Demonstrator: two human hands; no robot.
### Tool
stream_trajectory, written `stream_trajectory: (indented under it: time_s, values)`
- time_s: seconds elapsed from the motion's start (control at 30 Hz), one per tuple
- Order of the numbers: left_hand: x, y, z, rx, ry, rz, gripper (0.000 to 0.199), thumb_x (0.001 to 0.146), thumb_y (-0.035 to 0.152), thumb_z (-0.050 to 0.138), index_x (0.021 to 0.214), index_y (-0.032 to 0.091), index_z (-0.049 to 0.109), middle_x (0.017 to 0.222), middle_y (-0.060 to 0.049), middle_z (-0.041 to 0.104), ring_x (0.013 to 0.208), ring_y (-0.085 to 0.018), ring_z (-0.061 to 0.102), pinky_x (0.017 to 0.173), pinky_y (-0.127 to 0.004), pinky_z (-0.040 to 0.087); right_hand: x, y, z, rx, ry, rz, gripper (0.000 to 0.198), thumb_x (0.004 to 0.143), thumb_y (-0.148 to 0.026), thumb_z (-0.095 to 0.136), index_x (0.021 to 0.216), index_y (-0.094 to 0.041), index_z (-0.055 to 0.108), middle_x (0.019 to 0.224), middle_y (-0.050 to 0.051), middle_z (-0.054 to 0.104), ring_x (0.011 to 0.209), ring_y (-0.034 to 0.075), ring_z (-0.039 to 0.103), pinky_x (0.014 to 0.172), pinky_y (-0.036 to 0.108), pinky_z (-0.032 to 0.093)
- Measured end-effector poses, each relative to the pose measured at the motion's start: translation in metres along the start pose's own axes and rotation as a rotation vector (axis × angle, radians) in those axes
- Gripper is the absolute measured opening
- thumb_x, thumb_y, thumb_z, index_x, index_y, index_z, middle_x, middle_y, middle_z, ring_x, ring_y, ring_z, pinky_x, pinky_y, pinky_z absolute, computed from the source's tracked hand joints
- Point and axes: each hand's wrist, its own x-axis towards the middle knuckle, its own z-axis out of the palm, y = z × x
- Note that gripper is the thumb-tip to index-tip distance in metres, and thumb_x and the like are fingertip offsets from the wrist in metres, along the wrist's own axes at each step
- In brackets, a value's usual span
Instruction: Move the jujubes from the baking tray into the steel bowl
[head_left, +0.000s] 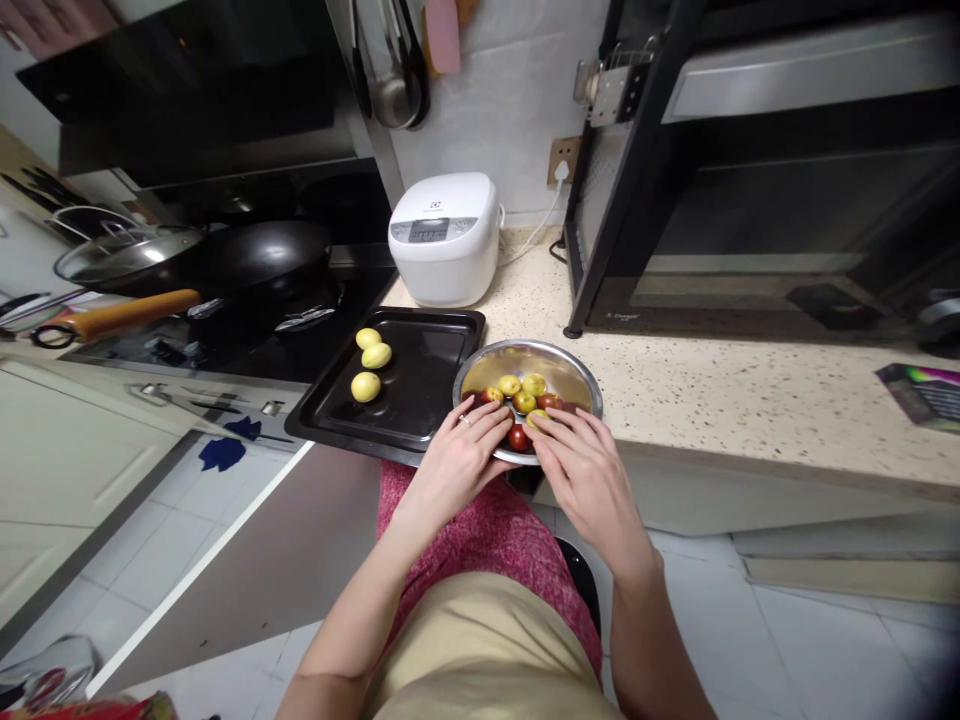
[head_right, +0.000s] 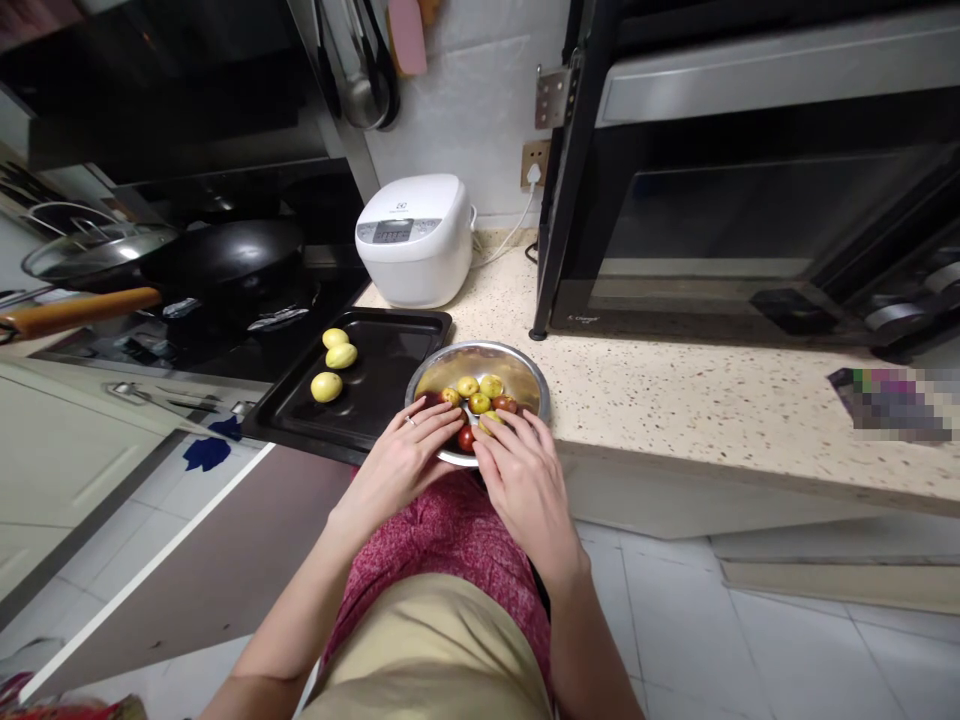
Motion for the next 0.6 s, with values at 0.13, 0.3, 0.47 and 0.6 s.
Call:
stream_trajectory:
  time_s: [0.13, 0.3, 0.47, 0.6]
  values:
    - [-0.006, -0.003, -0.001, 0.032, 0.006, -0.039, 0.043, 0.100, 0.026, 0.063, 0.142, 0.015, 0.058, 0.146, -0.014, 0.065, 0.142, -0.027, 0.056, 0.126, -0.052, 0.035, 0.000, 0.000, 0.001, -0.011, -0.002, 0.003, 0.033, 0.108, -0.025, 0.045, 0.126, -0.019, 0.073, 0.130, 0.006, 0.074, 0.128, 0.024, 0.063, 0.118, 0.054, 0.041]
    - [-0.012, -0.005, -0.003, 0.028, 0.033, -0.085, 0.039, 0.102, 0.023, 0.059, 0.140, 0.015, 0.059, 0.142, -0.012, 0.067, 0.143, -0.028, 0.054, 0.126, -0.055, 0.036, -0.001, 0.000, 0.002, -0.018, 0.008, 0.004, 0.034, 0.108, -0.026, 0.044, 0.124, -0.020, 0.073, 0.129, 0.006, 0.075, 0.127, 0.025, 0.064, 0.118, 0.054, 0.042]
    - [-0.016, -0.004, -0.004, 0.016, 0.033, -0.081, 0.047, 0.101, 0.026, 0.062, 0.146, 0.016, 0.054, 0.150, -0.014, 0.060, 0.148, -0.028, 0.049, 0.126, -0.057, 0.035, 0.008, 0.001, 0.003, -0.045, 0.003, 0.012, 0.038, 0.109, -0.029, 0.043, 0.136, -0.018, 0.066, 0.136, 0.008, 0.071, 0.133, 0.026, 0.060, 0.117, 0.053, 0.041]
    - [-0.019, -0.003, -0.004, -0.010, 0.054, -0.065, 0.047, 0.103, 0.030, 0.059, 0.148, 0.019, 0.052, 0.149, -0.013, 0.062, 0.148, -0.027, 0.050, 0.128, -0.057, 0.034, 0.020, 0.003, 0.006, -0.085, -0.041, 0.026, 0.041, 0.109, -0.030, 0.040, 0.140, -0.015, 0.064, 0.140, 0.010, 0.069, 0.136, 0.028, 0.058, 0.117, 0.053, 0.040]
